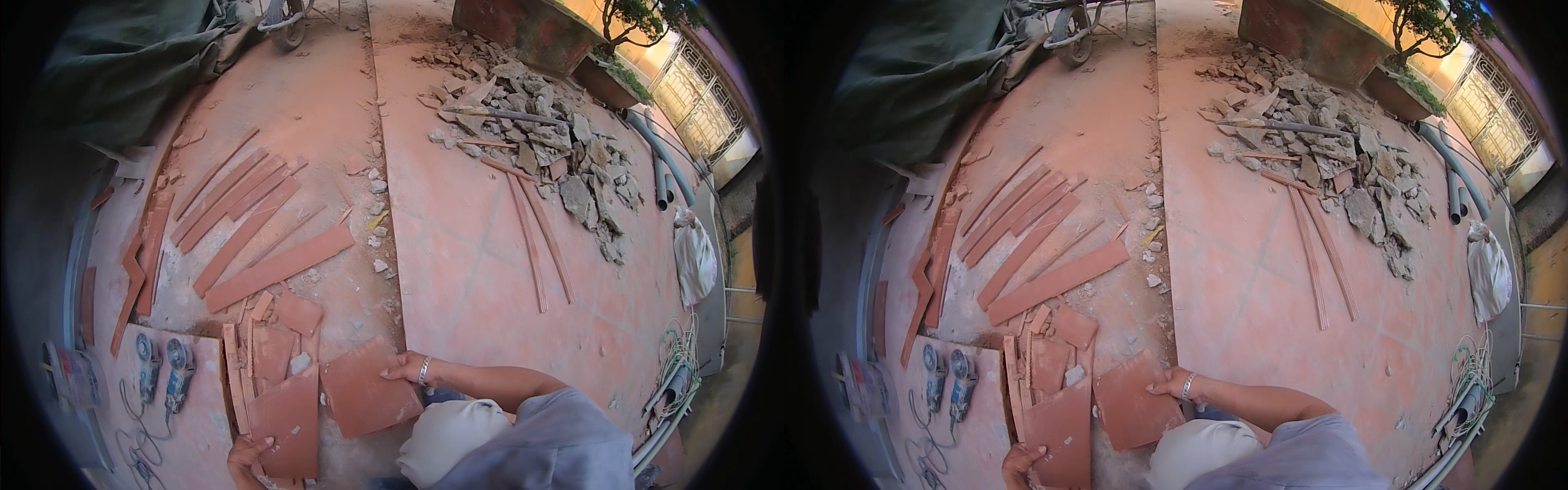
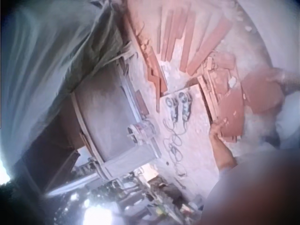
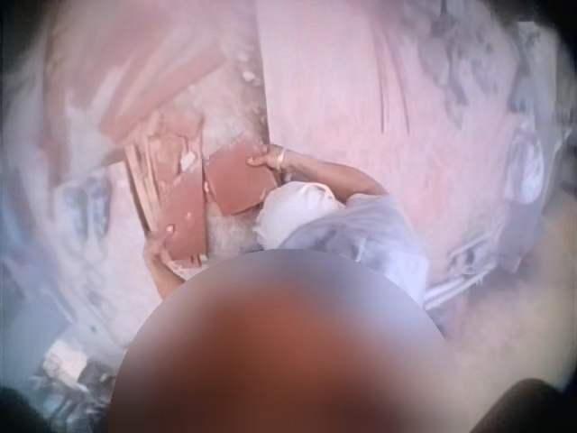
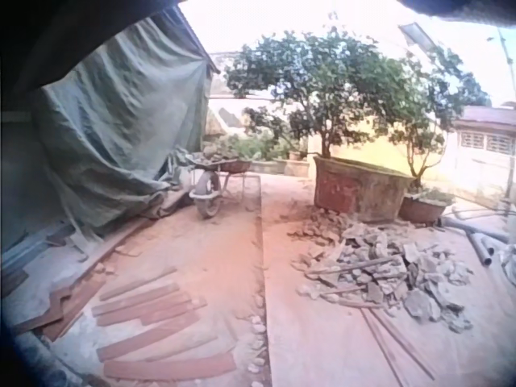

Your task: The person walks through a tiled outdoor area, picks up a bucket, then squats to sort broken terracotta tiles by hand, stacking them into piles. The person later stands and uses a hoe to move debris.

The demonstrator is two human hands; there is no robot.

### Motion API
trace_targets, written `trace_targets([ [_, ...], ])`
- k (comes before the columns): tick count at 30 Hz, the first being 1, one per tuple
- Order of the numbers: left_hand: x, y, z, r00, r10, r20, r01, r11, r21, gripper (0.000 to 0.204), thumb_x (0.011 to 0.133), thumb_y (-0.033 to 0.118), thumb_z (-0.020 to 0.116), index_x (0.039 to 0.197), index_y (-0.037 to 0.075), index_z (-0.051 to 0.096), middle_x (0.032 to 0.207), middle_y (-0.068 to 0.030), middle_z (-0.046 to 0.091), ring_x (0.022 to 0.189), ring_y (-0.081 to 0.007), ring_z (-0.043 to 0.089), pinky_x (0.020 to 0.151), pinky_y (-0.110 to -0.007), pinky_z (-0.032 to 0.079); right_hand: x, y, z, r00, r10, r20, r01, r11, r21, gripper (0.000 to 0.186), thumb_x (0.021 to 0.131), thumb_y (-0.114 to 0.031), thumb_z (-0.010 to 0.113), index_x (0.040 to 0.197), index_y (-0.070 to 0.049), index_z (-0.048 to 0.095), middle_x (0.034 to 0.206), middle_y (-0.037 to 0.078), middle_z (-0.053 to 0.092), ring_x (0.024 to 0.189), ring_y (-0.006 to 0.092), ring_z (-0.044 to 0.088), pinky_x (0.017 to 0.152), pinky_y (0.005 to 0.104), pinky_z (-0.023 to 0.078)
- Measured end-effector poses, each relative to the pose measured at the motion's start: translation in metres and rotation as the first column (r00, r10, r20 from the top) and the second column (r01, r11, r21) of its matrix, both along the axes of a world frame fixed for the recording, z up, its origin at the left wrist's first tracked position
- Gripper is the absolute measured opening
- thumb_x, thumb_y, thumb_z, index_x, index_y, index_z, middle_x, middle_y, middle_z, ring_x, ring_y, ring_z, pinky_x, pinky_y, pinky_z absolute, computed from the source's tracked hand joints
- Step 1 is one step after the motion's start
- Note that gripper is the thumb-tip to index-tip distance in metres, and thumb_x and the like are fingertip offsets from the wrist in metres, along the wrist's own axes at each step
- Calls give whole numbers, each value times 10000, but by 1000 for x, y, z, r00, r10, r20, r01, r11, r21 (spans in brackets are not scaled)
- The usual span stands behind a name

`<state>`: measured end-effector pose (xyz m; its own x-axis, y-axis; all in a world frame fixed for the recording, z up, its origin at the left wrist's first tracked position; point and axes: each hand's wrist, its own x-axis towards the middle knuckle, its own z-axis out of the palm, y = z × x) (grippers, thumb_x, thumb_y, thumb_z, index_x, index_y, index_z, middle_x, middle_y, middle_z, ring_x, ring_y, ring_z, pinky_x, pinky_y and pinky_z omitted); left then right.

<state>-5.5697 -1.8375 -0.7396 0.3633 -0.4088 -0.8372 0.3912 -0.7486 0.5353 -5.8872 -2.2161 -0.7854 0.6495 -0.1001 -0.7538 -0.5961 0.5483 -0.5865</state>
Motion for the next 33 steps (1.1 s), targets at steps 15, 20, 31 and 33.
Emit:
trace_targets([
  [15, -2, -59, 40, 957, 292, 0, -254, 832, -493, 579, 773, 300, 826, 1191, -40, 615, 1082, -108, 694, 976, -220, 666, 880, -358, 524, -91, -225, 18, 284, -929, 239, 939, 218, -265, 468, 900, -348, 701, 1218, -44, 542, 1114, 62, 631, 915, 161, 606, 788, 323, 545],
  [20, -22, -96, 26, 970, 201, -139, -244, 837, -489, 565, 809, 301, 799, 1232, -18, 605, 1145, -103, 674, 1042, -210, 639, 911, -357, 505, 16, -73, 9, 962, -25, 273, 62, 990, -125, 578, 918, -464, 648, 1317, -61, 539, 1132, 35, 639, 994, 140, 620, 838, 316, 530],
  [31, -72, -153, -5, 973, -44, -225, 7, 987, -161, 463, 925, 388, 669, 1244, 57, 615, 1088, -27, 657, 944, -133, 617, 833, -292, 495, -2, -10, 16, 940, -296, 171, 250, 935, 250, 342, 915, -156, 661, 1228, -46, 582, 1160, 83, 664, 1046, 202, 654, 896, 396, 553],
  [33, -56, -135, -10, 999, -10, -44, 5, 995, -103, 397, 929, 364, 673, 1176, 54, 652, 944, 1, 646, 849, -93, 592, 770, -249, 478, -33, -36, 14, 852, -512, 113, 494, 856, 153, 273, 904, -145, 667, 1149, -45, 598, 1064, 81, 686, 922, 210, 691, 800, 401, 595],
])
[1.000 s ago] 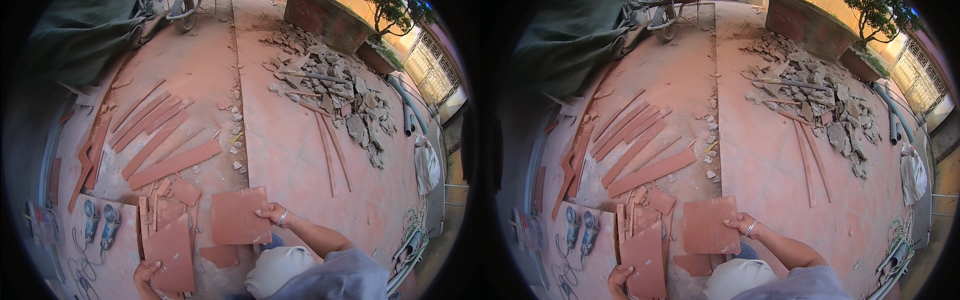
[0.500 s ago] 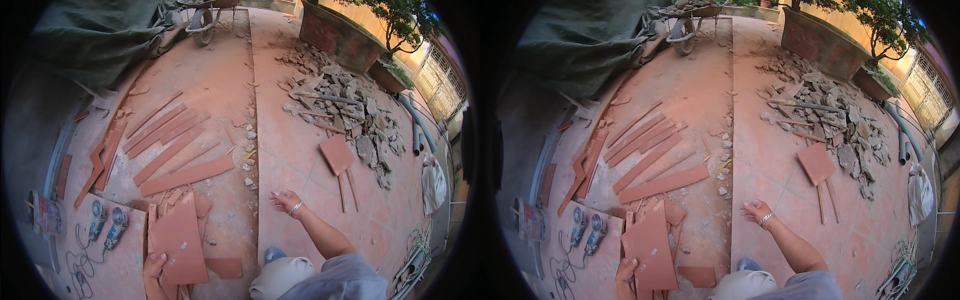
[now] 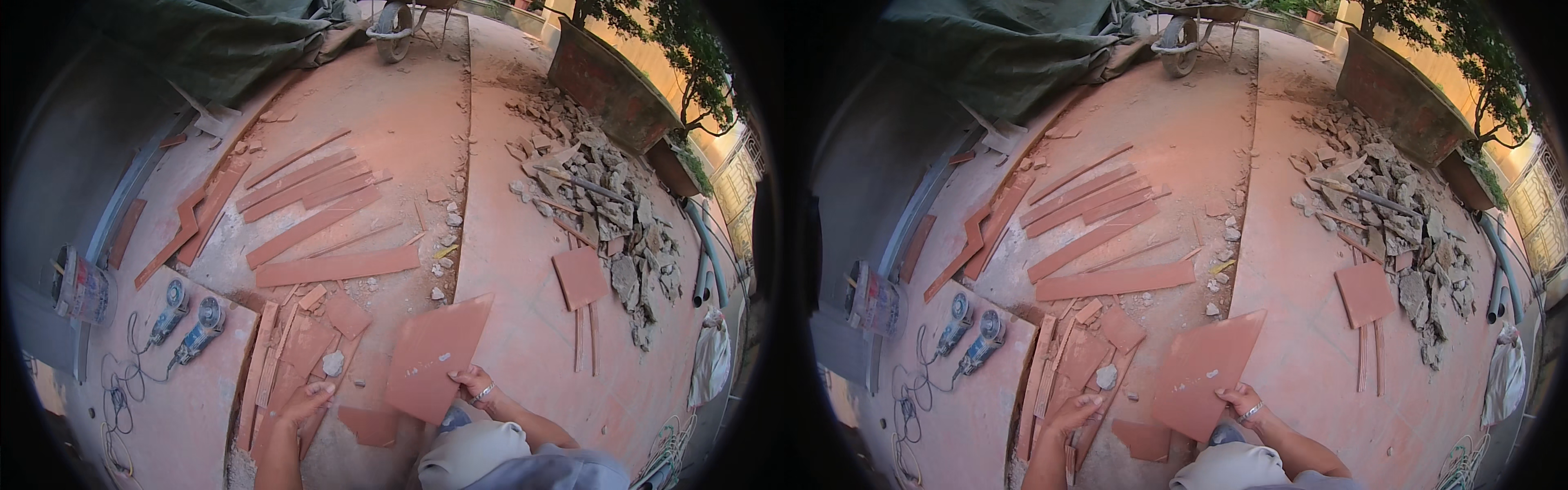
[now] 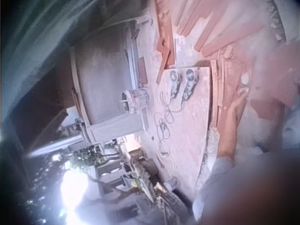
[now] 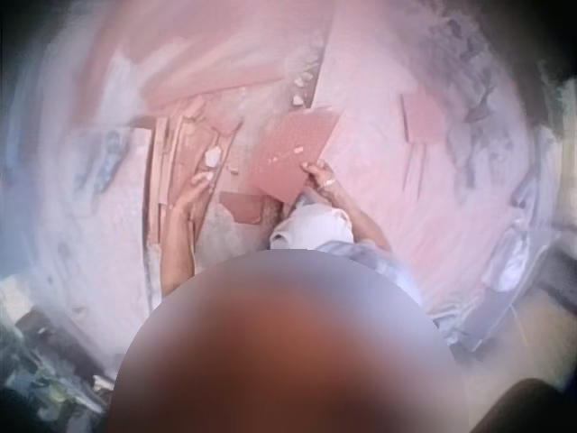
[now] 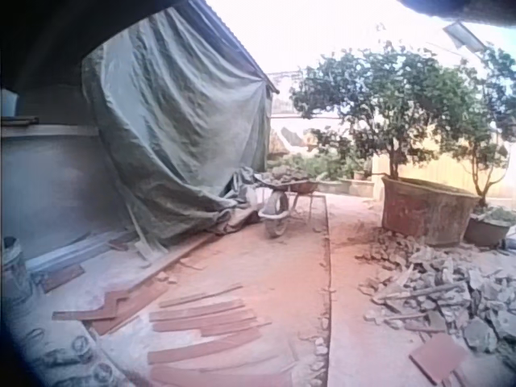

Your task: The person walks through a tiled outdoor area, picks up a bucket, then squats to sort broken terracotta tiles by hand, stacking them into piles. The person later stands and uses a hoe to move debris.

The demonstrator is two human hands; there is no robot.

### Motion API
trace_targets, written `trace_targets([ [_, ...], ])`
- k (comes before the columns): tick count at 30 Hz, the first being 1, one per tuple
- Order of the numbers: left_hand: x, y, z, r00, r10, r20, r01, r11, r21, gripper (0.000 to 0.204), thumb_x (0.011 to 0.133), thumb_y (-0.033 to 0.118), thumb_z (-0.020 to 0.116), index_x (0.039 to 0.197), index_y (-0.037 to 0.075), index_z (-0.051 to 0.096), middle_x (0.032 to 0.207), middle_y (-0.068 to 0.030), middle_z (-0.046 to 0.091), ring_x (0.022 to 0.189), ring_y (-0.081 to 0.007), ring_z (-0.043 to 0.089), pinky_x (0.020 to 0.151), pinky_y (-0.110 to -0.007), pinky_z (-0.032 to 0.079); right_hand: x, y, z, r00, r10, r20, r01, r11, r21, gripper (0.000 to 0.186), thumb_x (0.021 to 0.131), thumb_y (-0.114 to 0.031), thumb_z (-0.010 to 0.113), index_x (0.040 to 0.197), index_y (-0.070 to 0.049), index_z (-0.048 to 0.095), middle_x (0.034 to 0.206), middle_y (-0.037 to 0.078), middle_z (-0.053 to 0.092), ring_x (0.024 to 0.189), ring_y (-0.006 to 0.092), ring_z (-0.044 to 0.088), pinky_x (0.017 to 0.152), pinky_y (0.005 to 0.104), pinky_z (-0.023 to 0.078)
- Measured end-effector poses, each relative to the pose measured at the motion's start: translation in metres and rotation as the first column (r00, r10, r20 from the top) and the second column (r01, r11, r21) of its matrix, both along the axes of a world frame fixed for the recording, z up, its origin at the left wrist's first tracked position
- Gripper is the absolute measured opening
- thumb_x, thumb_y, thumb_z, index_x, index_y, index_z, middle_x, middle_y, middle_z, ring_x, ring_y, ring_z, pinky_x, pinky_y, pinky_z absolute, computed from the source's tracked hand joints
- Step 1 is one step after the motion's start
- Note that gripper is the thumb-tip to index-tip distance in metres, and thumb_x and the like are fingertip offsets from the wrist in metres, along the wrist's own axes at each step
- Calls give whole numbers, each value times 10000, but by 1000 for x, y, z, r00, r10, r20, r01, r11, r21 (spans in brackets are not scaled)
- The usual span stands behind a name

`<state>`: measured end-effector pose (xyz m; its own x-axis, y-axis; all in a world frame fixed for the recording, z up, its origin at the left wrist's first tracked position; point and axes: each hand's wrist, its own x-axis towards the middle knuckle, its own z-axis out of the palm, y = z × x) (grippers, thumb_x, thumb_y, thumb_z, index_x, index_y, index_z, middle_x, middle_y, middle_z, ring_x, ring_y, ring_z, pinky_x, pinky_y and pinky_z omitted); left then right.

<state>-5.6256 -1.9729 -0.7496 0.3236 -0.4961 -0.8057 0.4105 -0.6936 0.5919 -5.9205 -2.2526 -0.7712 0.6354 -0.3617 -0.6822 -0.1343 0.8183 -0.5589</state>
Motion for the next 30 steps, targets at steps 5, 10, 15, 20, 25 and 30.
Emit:
trace_targets([
  [5, 47, 80, -37, 833, 248, 494, -351, 928, 126, 228, 868, 227, 700, 967, 22, 707, 822, -24, 676, 724, -99, 590, 654, -264, 475, -85, -138, -20, 877, -462, 133, 480, 860, -171, 148, 921, -163, 639, 1041, -81, 615, 965, 54, 695, 854, 157, 686, 705, 326, 604],
  [10, 51, 120, -65, 672, -6, 741, -338, 887, 314, 384, 804, 266, 738, 1088, 19, 666, 1053, -185, 676, 970, -315, 649, 870, -361, 508, -94, -241, -23, 752, -659, -17, 611, 707, -355, 245, 916, -272, 676, 1101, -115, 639, 976, -22, 698, 787, 97, 657, 661, 237, 555],
  [15, 19, 97, -59, 591, -468, 657, -100, 765, 636, 715, 776, 293, 767, 1375, 34, 474, 1391, -198, 491, 1275, -365, 481, 1055, -406, 424, -16, -159, -12, 980, -83, -180, 2, 911, -412, 283, 930, -246, 658, 1177, -110, 635, 948, -15, 683, 700, 59, 630, 566, 219, 527],
  [20, -2, 81, -56, 718, -545, 434, -58, 574, 817, 999, 770, 213, 772, 1539, 97, 144, 1531, -180, 243, 1386, -384, 307, 1115, -494, 343, 35, -71, -17, 909, 270, -317, -381, 845, -375, 262, 915, -248, 684, 1127, -99, 642, 903, -10, 676, 712, 68, 619, 604, 217, 510],
  [25, -5, 86, -62, 731, -488, 478, -70, 643, 763, 1040, 769, 138, 760, 1555, 108, 79, 1526, -222, 213, 1380, -418, 293, 1123, -515, 325, 30, -55, -25, 861, 322, -394, -453, 837, -307, 247, 919, -252, 673, 1109, -96, 645, 889, -19, 678, 707, 70, 613, 608, 217, 496],
  [30, -20, 91, -62, 696, -542, 471, -84, 589, 803, 1100, 681, 191, 813, 1542, 92, 136, 1502, -229, 269, 1318, -430, 386, 1095, -463, 382, 26, -50, -36, 858, 271, -436, -425, 851, -307, 226, 924, -261, 664, 1084, -102, 655, 848, -23, 672, 668, 69, 601, 583, 216, 485],
])
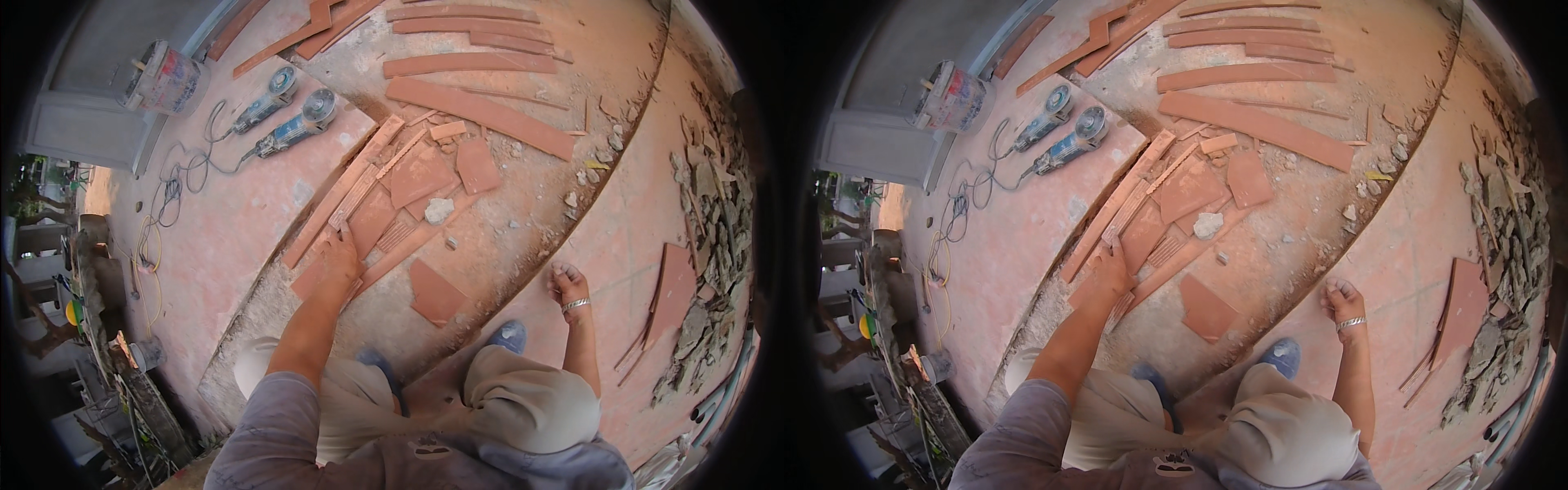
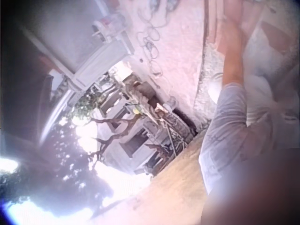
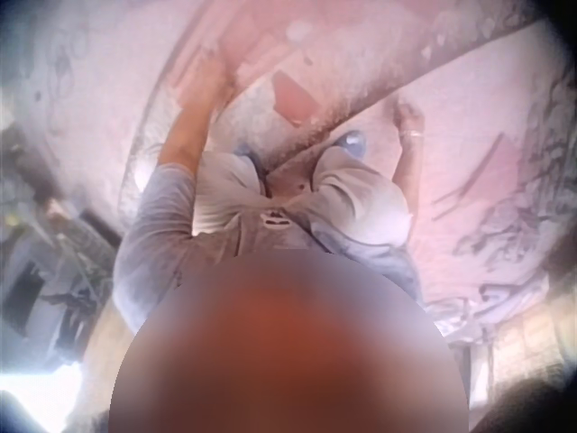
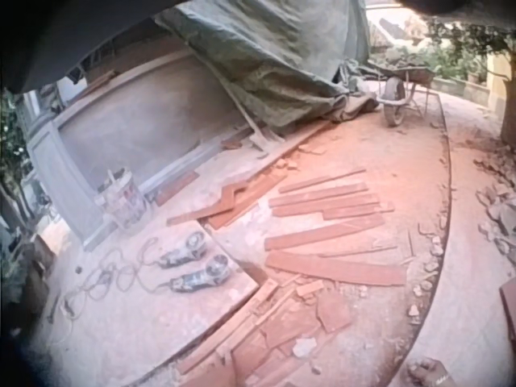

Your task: The person walks through a tiled outdoor area, picks up a bucket, then squats to sort broken terracotta tiles by hand, stacking them into piles. The person later stands and uses a hoe to move debris.

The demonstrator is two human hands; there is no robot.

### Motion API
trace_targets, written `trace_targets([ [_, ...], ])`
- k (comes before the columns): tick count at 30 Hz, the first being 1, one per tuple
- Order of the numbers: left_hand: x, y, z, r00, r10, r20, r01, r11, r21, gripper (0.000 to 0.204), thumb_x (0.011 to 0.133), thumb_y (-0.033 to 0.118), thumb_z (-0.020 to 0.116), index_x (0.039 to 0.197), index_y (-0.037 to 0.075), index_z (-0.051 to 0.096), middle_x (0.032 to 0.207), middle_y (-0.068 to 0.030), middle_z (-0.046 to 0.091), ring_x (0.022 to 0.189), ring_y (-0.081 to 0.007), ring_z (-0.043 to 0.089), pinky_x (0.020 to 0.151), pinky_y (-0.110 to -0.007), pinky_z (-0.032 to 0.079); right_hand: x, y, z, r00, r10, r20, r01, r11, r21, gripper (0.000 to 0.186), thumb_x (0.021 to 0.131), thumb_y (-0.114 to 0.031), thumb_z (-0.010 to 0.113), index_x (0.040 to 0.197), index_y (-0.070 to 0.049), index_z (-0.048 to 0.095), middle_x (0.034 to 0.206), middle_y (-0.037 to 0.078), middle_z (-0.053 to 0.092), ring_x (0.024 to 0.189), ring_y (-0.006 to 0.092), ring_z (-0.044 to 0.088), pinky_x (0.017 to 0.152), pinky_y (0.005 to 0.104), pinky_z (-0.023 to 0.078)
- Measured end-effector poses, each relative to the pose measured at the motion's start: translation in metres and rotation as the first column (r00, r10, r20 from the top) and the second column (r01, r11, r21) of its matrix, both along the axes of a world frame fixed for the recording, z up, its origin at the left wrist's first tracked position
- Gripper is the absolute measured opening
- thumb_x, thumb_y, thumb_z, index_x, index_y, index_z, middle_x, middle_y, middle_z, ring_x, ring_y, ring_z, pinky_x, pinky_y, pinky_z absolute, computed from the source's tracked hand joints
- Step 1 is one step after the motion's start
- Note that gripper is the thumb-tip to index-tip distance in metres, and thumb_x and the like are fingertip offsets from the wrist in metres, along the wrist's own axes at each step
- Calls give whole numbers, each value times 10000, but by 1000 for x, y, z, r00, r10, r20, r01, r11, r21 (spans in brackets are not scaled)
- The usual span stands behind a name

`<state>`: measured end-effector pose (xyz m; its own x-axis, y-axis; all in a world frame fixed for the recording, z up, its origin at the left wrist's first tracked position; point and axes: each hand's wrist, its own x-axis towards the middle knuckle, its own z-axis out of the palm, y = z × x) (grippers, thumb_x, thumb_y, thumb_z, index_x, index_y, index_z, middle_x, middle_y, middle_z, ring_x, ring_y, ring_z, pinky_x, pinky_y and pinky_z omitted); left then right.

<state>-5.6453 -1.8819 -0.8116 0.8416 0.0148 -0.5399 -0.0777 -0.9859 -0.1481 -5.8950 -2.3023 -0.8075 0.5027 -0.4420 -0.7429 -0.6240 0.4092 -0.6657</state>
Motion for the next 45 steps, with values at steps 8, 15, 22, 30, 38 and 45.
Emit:
trace_targets([
  [8, -5, 21, 2, 998, -63, 22, 66, 989, -129, 1075, 649, 316, 847, 1503, 92, 234, 1457, -201, 351, 1307, -431, 392, 1100, -471, 369, -2, 14, -6, 998, 55, 39, -56, 998, 31, 219, 922, -243, 659, 1078, -89, 648, 833, -25, 659, 661, 69, 587, 557, 209, 458],
  [15, -9, 27, 13, 985, 170, -17, -171, 976, -137, 1071, 649, 365, 858, 1482, 59, 258, 1455, -242, 338, 1349, -395, 372, 1108, -471, 367, -4, 13, -6, 996, 92, -12, -92, 996, 17, 228, 920, -235, 658, 1088, -81, 645, 840, -23, 658, 674, 71, 591, 558, 215, 457],
  [22, -5, 47, 9, 978, 200, -55, -206, 961, -185, 1119, 624, 485, 866, 1446, 0, 281, 1449, -290, 334, 1352, -402, 378, 1103, -406, 394, 3, 18, -11, 996, 86, -9, -85, 995, 46, 242, 922, -211, 651, 1103, -51, 636, 856, 7, 667, 681, 83, 600, 563, 215, 458],
  [30, -15, 48, -3, 995, 101, -24, -100, 995, 20, 1163, 567, 599, 861, 1397, -27, 340, 1387, -274, 425, 1312, -412, 417, 1095, -440, 375, 9, 23, -15, 991, 123, 60, -126, 991, 42, 230, 909, -138, 643, 1107, -21, 638, 860, 23, 669, 684, 93, 599, 599, 231, 473],
  [38, -50, 38, -2, 992, 123, -15, -123, 991, -42, 1067, 555, 589, 873, 1269, -68, 430, 1292, -292, 485, 1195, -414, 524, 995, -436, 462, 17, 43, -31, 963, 256, 83, -258, 966, 9, 215, 897, -208, 668, 1040, -48, 661, 854, 9, 655, 710, 97, 602, 607, 239, 486],
  [45, -31, 66, -2, 988, 18, -156, -69, 942, -330, 758, 596, 439, 891, 1066, -64, 574, 983, -246, 693, 960, -356, 682, 853, -420, 531, 21, 60, -32, 941, 318, 118, -318, 948, -26, 215, 867, -197, 657, 1024, -51, 674, 752, 23, 628, 637, 107, 568, 543, 260, 458],
])
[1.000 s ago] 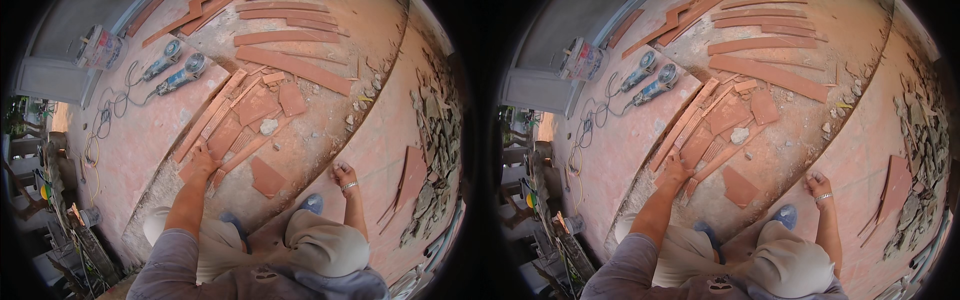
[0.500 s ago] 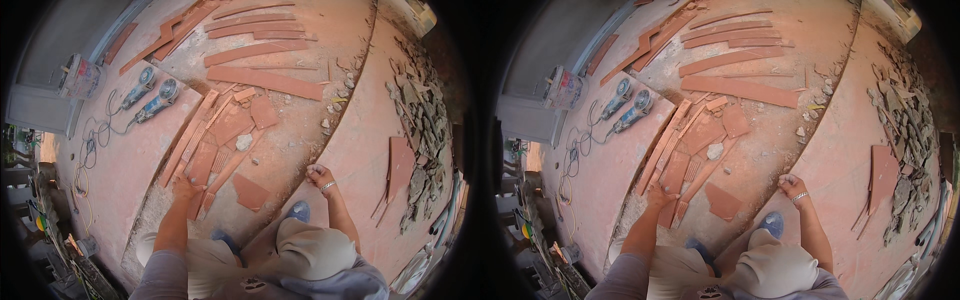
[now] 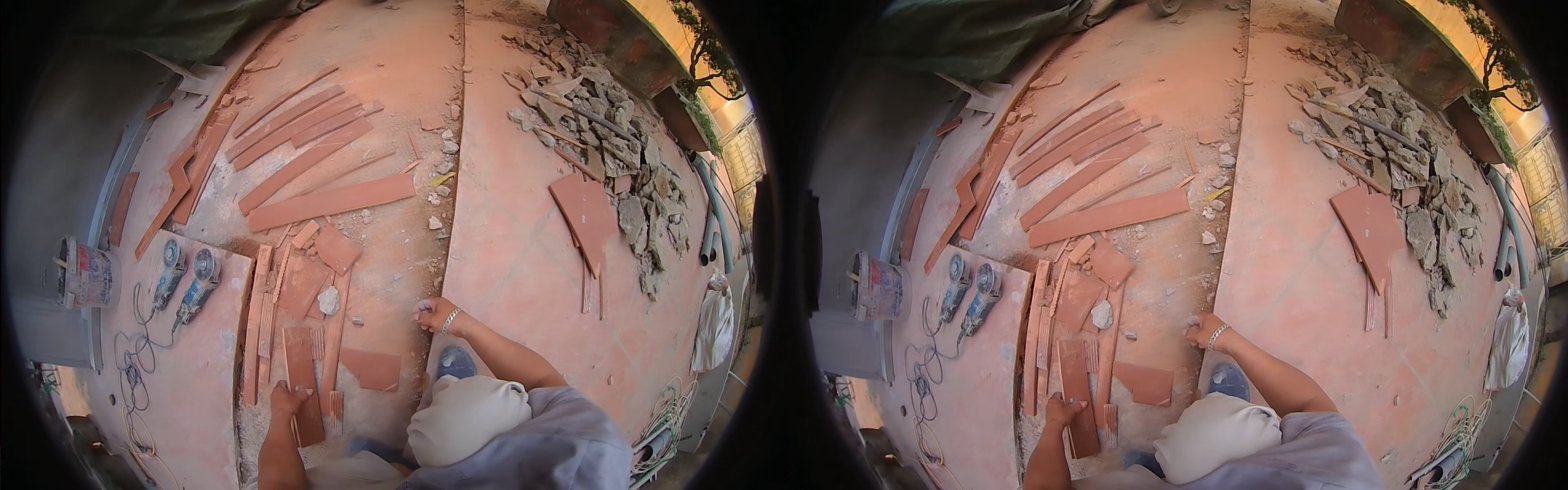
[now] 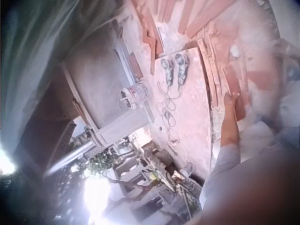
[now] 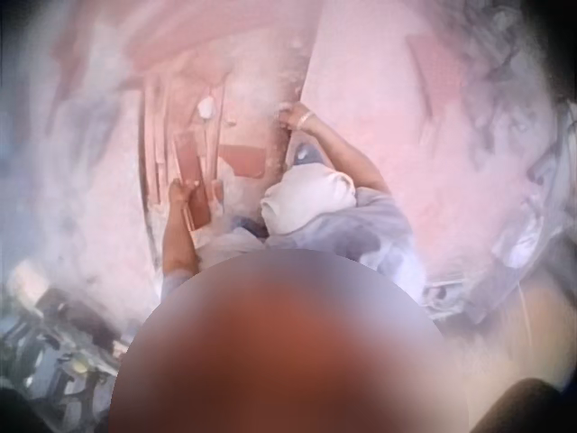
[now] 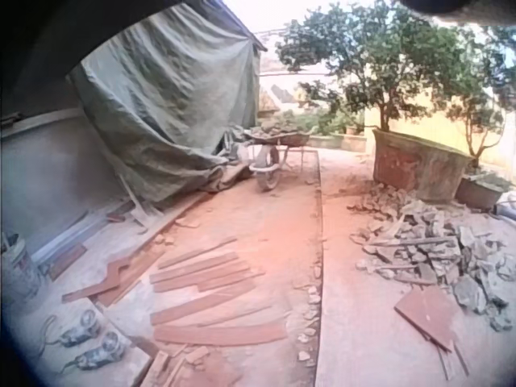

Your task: The person walks through a tiled outdoor area, picks up a bucket, then squats to sort broken terracotta tiles by hand, stacking them into piles. The person later stands and uses a hoe to move debris.

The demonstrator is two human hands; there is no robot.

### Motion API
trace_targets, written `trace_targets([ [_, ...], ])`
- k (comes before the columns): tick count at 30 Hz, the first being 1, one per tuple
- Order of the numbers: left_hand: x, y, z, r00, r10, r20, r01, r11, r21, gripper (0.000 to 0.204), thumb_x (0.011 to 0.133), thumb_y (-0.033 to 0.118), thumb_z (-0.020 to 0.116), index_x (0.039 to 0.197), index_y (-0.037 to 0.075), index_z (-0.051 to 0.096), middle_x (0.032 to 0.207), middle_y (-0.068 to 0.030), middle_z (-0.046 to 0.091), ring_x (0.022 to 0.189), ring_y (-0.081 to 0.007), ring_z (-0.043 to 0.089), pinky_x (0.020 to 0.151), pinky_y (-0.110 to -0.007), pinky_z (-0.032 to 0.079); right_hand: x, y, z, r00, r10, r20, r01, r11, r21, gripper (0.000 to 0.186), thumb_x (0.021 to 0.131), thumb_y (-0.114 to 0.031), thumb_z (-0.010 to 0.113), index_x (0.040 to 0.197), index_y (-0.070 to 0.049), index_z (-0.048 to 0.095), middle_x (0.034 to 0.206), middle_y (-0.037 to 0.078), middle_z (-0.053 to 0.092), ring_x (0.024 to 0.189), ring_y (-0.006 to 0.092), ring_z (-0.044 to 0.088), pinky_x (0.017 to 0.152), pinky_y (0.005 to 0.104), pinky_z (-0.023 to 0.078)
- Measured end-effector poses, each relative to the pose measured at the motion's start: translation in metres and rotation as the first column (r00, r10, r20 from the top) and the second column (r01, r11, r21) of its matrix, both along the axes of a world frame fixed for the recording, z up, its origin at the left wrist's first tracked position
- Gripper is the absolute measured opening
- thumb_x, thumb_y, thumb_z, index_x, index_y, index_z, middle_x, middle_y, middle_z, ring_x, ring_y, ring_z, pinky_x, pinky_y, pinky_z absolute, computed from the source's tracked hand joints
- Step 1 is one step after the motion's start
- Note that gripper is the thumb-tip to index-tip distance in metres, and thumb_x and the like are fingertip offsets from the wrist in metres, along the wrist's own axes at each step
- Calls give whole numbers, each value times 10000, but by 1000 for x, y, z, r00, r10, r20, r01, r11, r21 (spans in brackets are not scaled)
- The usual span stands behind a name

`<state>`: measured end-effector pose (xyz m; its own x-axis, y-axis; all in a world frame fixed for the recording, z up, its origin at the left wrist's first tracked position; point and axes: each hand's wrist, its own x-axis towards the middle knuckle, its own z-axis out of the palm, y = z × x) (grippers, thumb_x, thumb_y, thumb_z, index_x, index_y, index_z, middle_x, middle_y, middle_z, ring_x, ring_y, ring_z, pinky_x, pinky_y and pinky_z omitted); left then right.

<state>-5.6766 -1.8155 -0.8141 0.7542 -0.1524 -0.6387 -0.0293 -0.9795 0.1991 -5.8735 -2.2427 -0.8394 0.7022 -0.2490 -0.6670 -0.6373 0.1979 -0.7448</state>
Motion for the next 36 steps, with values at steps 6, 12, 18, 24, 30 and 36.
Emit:
trace_targets([
  [6, 29, 4, 35, 989, -134, 63, 135, 991, -18, 487, 688, 369, 845, 1012, 43, 684, 1004, -195, 705, 963, -353, 676, 839, -418, 529, -8, 12, 6, 997, 66, -46, -64, 997, 47, 234, 891, -183, 670, 1074, -39, 655, 863, 16, 656, 735, 106, 610, 623, 260, 504],
  [12, 72, -45, 113, 968, 21, 251, -6, 998, -58, 434, 751, 302, 811, 1071, 46, 669, 1028, -178, 707, 941, -305, 687, 840, -399, 535, -8, 29, 10, 996, 83, 18, -84, 993, 86, 327, 879, -241, 696, 1105, -8, 653, 856, 43, 663, 695, 115, 602, 603, 268, 503],
  [18, 58, -125, 150, 924, 12, -383, -306, 626, -717, 440, 838, 194, 766, 1202, -5, 618, 1075, -63, 685, 978, -139, 636, 864, -295, 510, 39, 76, 43, 894, 287, 345, -351, 926, 139, 547, 857, -283, 759, 1261, 17, 545, 1103, 75, 658, 988, 159, 629, 859, 300, 521],
  [24, 16, -228, 106, 820, -231, -523, -342, 536, -772, 572, 835, 314, 777, 1269, 1, 576, 1139, -95, 665, 1069, -167, 612, 938, -305, 478, 40, 73, 77, 926, -89, 366, -99, 880, 465, 555, 851, -222, 765, 1284, 19, 513, 1177, 96, 642, 1090, 185, 612, 965, 338, 495],
  [30, 38, -200, 53, 927, -284, -243, 89, 799, -594, 535, 842, 326, 753, 1223, -17, 601, 1116, -163, 668, 1061, -216, 621, 904, -331, 494, -44, -18, 66, 809, -571, 143, 484, 784, 389, 465, 866, -167, 731, 1254, -8, 531, 1153, 93, 652, 1045, 211, 639, 891, 362, 545],
  [36, 65, -91, 15, 942, -246, -230, 245, 969, -30, 575, 785, 393, 735, 1160, -29, 631, 1162, -225, 648, 1124, -333, 615, 955, -366, 485, -158, -175, 30, 409, -906, 107, 909, 415, 41, 461, 868, -165, 722, 1254, -13, 522, 1130, 113, 646, 997, 253, 658, 870, 385, 577],
])
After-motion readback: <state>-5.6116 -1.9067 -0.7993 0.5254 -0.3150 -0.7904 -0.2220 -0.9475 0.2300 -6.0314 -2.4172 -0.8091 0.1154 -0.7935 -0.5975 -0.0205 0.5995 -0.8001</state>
